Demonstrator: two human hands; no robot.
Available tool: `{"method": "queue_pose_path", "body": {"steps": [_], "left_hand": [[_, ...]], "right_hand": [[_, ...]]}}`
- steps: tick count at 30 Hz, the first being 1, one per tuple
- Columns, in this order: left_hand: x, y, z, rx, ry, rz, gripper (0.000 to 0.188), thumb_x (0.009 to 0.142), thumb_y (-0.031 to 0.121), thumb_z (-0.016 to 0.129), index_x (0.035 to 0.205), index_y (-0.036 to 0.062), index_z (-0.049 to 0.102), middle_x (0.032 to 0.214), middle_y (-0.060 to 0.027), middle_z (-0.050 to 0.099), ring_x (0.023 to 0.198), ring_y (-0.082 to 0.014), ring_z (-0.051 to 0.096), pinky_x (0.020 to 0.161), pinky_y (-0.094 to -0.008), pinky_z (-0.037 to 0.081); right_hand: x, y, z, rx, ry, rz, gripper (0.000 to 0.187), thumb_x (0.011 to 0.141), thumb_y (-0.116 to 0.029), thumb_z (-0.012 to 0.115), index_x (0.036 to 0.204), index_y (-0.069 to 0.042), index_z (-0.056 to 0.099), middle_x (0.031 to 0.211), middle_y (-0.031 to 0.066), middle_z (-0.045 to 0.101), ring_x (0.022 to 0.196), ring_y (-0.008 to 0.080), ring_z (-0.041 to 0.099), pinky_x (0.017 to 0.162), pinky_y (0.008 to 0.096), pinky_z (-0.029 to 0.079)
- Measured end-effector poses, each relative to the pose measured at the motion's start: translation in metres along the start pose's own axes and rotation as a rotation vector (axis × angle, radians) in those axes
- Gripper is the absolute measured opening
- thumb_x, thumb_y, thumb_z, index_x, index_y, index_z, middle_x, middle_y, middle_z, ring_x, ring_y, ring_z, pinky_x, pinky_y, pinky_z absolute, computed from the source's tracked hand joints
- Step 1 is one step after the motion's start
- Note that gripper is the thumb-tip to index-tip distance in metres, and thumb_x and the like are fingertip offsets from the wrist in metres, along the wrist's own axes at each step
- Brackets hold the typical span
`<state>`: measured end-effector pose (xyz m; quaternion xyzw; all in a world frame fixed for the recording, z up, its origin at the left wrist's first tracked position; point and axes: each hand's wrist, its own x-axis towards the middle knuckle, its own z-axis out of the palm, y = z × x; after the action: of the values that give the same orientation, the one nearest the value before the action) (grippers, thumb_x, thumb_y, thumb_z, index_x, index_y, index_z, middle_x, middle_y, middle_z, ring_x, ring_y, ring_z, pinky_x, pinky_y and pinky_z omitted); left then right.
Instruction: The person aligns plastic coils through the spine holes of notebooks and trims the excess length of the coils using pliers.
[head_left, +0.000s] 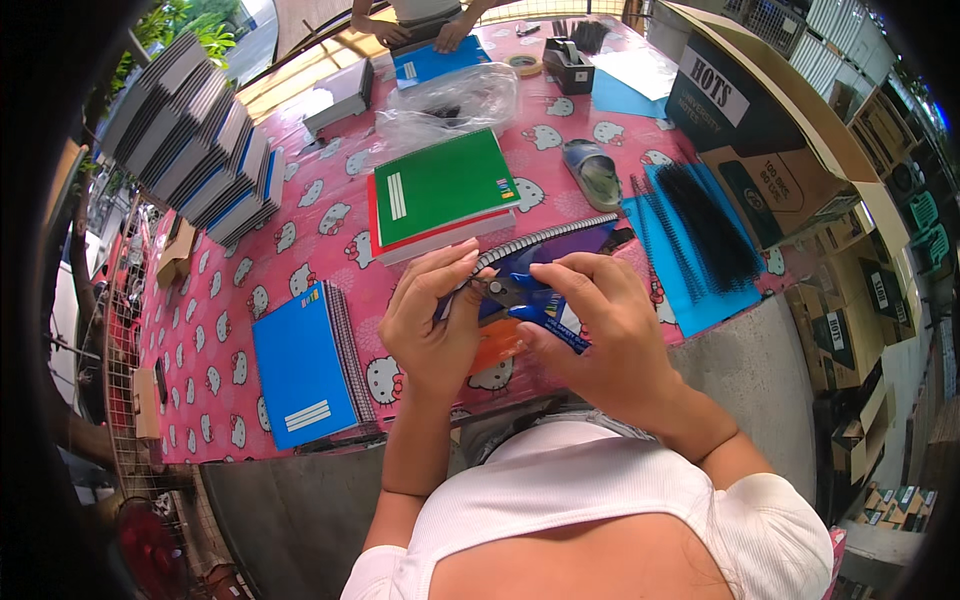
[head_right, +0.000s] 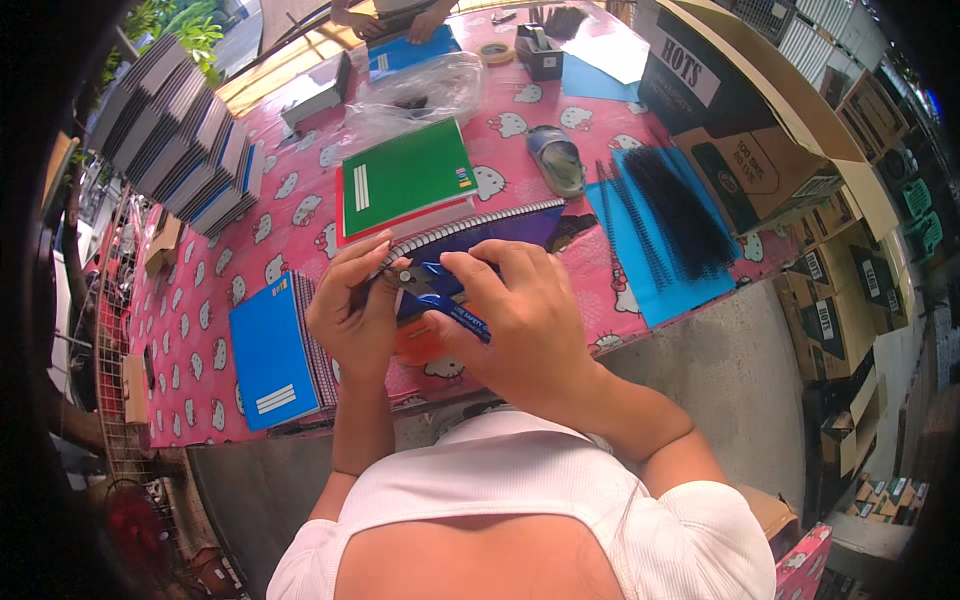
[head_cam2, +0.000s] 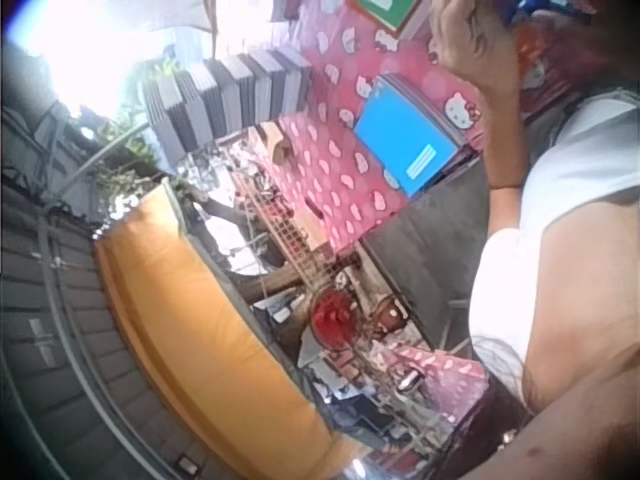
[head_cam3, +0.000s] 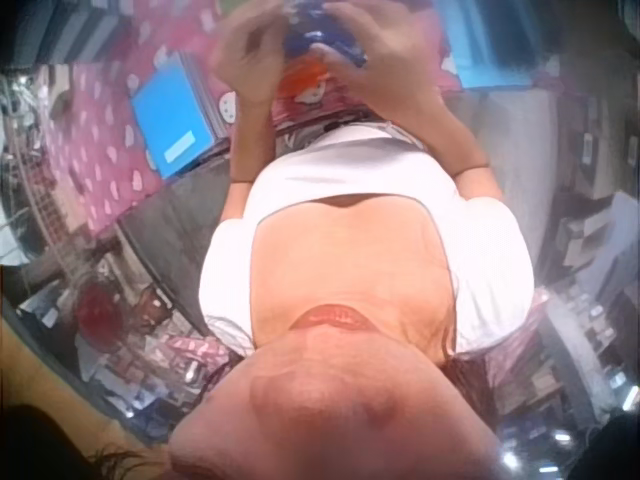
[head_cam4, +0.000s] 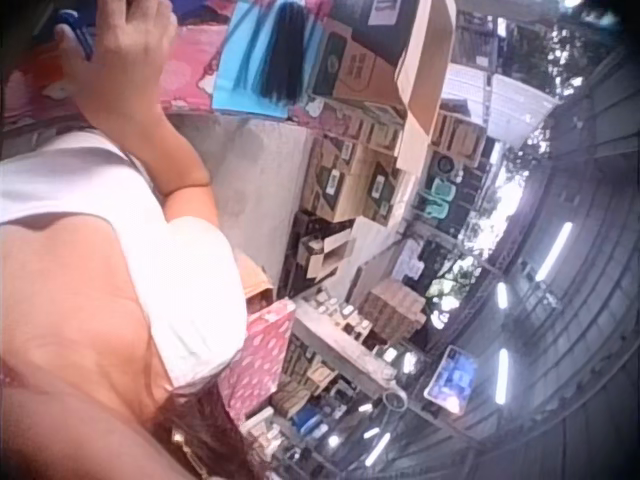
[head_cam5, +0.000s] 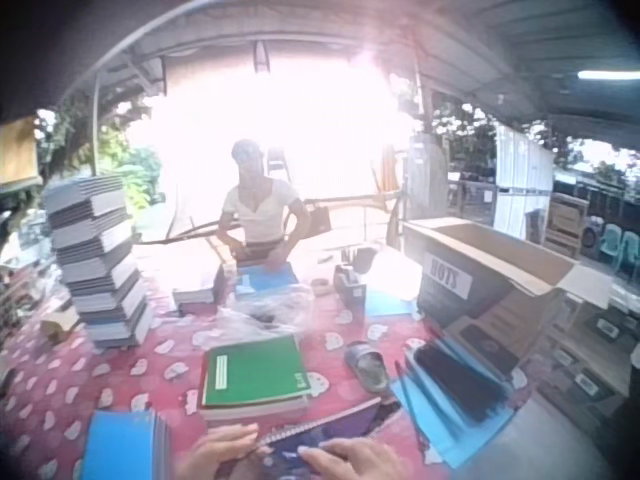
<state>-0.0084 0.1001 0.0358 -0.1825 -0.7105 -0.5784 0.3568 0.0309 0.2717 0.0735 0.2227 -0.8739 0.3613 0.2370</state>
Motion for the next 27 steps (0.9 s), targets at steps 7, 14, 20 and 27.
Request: {"method": "queue_pose_path", "body": {"steps": [7,14,20,27], "left_hand": [[-0.001,0.001,-0.007,0.112,-0.104,0.28,0.019,0.073,-0.005,0.075,0.09,-0.002,0.067,0.092,-0.016,0.07,0.085,-0.0259,0.069,0.075,-0.0334,0.055],[0.012,-0.008,-0.054,0.105,0.388,-0.148,0.014,0.085,0.009,0.071,0.096,0.0039,0.064,0.093,-0.0063,0.067,0.082,-0.0118,0.06,0.075,-0.0258,0.05],[0.036,0.074,-0.243,0.446,0.706,0.537,0.025,0.092,0.019,0.059,0.074,0.0037,0.053,0.081,-0.0153,0.06,0.071,-0.0188,0.058,0.068,-0.0345,0.051],[0.121,-0.018,-0.251,0.717,-0.029,0.002,0.018,0.095,0.011,0.052,0.1,0.0024,0.067,0.1,-0.006,0.065,0.089,-0.016,0.058,0.08,-0.0283,0.045]], "right_hand": [[-0.004,0.027,-0.01,0.721,-0.402,0.494,0.035,0.086,-0.025,0.068,0.111,-0.001,0.062,0.091,0.0087,0.065,0.082,0.0239,0.062,0.072,0.0341,0.048],[-0.081,0.113,0.046,0.191,-0.152,0.195,0.041,0.078,-0.019,0.074,0.112,-0.001,0.06,0.104,0.0158,0.062,0.097,0.0318,0.059,0.087,0.0379,0.046],[-0.1,0.163,0.072,-0.234,-0.218,0.031,0.036,0.073,-0.017,0.075,0.105,-0.005,0.064,0.113,0.0166,0.06,0.108,0.0354,0.055,0.095,0.0436,0.043],[0.011,0.186,0.124,0.201,-0.028,0.148,0.018,0.079,-0.014,0.072,0.092,-0.002,0.067,0.117,0.0178,0.06,0.109,0.0329,0.057,0.091,0.039,0.046]]}}
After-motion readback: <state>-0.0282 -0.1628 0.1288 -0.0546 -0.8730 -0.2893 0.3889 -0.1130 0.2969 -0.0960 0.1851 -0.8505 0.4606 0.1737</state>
